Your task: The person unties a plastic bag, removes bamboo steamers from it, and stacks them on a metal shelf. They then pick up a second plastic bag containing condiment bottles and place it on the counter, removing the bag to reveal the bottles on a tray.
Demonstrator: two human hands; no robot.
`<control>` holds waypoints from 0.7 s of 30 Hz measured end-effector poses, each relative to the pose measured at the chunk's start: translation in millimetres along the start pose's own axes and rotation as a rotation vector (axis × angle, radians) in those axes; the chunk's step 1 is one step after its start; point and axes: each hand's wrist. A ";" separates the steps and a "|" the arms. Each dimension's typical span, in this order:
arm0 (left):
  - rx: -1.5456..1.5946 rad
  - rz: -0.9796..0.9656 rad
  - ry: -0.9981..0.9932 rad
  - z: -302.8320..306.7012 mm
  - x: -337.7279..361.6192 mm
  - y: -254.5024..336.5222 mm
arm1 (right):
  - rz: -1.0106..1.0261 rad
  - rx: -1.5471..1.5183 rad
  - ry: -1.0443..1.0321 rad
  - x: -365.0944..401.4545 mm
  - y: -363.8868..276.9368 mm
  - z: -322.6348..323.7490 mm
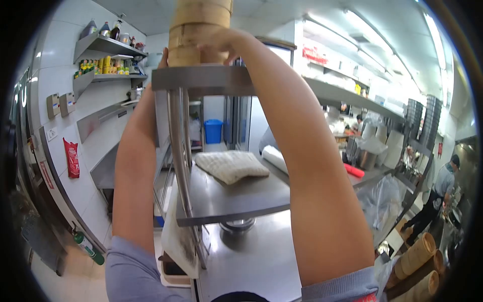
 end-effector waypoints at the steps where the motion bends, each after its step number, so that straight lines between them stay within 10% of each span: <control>1: -0.036 -0.025 0.028 0.3 1.5 -1.6 | 0.020 0.030 -0.006 -1.6 -1.5 -1.2; 21: -0.847 -0.537 0.364 -12.1 111.1 -4.8 | 0.467 0.297 -0.008 64.8 -25.3 -56.7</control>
Point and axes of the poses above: each hand's wrist, its own x-axis away from the middle knuckle, its own z-axis out of the back of the hand, y = z × x, and after that the axes turned 14 degrees about y, right-handed
